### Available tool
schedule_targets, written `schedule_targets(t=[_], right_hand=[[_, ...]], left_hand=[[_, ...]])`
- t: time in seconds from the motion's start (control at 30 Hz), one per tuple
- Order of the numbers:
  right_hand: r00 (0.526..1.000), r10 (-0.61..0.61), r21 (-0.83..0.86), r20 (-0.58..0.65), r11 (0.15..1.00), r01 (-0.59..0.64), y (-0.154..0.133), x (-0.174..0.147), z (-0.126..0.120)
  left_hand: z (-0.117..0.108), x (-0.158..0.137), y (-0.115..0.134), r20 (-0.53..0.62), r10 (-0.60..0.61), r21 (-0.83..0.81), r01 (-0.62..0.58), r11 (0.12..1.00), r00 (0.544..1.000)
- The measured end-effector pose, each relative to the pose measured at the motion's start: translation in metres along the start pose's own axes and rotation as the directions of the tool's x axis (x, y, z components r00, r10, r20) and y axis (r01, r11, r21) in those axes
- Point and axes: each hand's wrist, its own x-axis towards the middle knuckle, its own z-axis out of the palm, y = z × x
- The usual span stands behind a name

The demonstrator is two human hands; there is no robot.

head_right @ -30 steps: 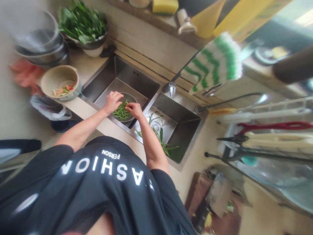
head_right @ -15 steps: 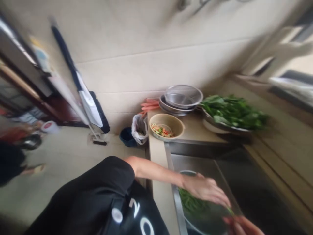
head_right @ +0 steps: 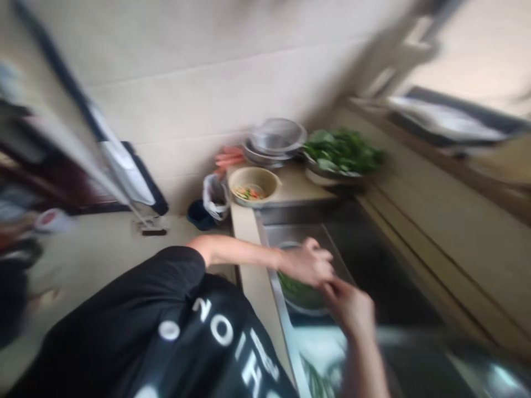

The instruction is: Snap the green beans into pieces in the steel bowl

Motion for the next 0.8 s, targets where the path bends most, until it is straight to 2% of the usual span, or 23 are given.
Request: schedule_targets(t=[0.03,0.1,0.13,0.17,0.23,0.3,0.33,0.4,0.47,0.53,0.6,0.67,0.73,0.8], right_hand=[[0.993,0.107,-0.014,0.038,0.994,-0.107,0.003,-0.001,0.005],[0.960,0.279,0.055,-0.009,0.959,-0.278,0.013,-0.002,0.012],[0.940,0.337,0.188,-0.057,0.928,-0.321,0.020,-0.002,0.014],[0.926,0.359,0.366,-0.114,0.882,-0.297,0.029,-0.003,0.016],[0.874,0.449,0.668,-0.188,0.710,-0.222,0.047,-0.007,0.016],[0.795,0.593,0.883,-0.132,0.435,-0.178,0.059,-0.013,0.015],[0.773,0.627,0.946,-0.097,0.300,-0.124,0.062,-0.016,0.014],[0.764,0.644,0.996,-0.044,0.088,-0.017,0.063,-0.023,0.012],[0.771,0.637,0.998,-0.018,-0.034,0.052,0.060,-0.029,0.009],[0.760,0.650,0.995,-0.008,-0.071,0.071,0.056,-0.032,0.008],[0.736,0.676,0.996,-0.016,-0.054,0.071,0.052,-0.032,0.009],[0.725,0.687,0.998,-0.042,-0.011,0.068,0.047,-0.031,0.011],[0.733,0.677,0.998,-0.066,0.030,0.063,0.040,-0.029,0.012],[0.750,0.656,0.996,-0.083,0.068,0.051,0.032,-0.028,0.014]], left_hand=[[0.010,0.002,0.000,-0.039,0.009,-0.124,-0.014,0.992,0.999],[0.031,0.008,-0.004,-0.080,-0.053,-0.274,0.029,0.961,0.995],[0.041,0.014,-0.007,-0.069,-0.082,-0.316,0.056,0.947,0.994],[0.052,0.020,-0.012,-0.049,-0.107,-0.345,0.084,0.935,0.993],[0.071,0.035,-0.020,0.051,-0.139,-0.388,0.147,0.910,0.989],[0.086,0.048,-0.025,0.096,-0.172,-0.414,0.196,0.889,0.980],[0.091,0.052,-0.026,0.099,-0.174,-0.424,0.200,0.883,0.980],[0.095,0.057,-0.026,0.087,-0.223,-0.452,0.238,0.860,0.971],[0.092,0.060,-0.024,0.034,-0.284,-0.485,0.264,0.834,0.958],[0.084,0.062,-0.021,-0.059,-0.351,-0.532,0.268,0.803,0.934],[0.072,0.061,-0.018,-0.171,-0.400,-0.602,0.226,0.766,0.901],[0.058,0.057,-0.015,-0.263,-0.395,-0.665,0.131,0.735,0.880],[0.043,0.051,-0.009,-0.310,-0.337,-0.687,0.035,0.726,0.889],[0.031,0.044,-0.003,-0.307,-0.265,-0.664,-0.005,0.748,0.914]])
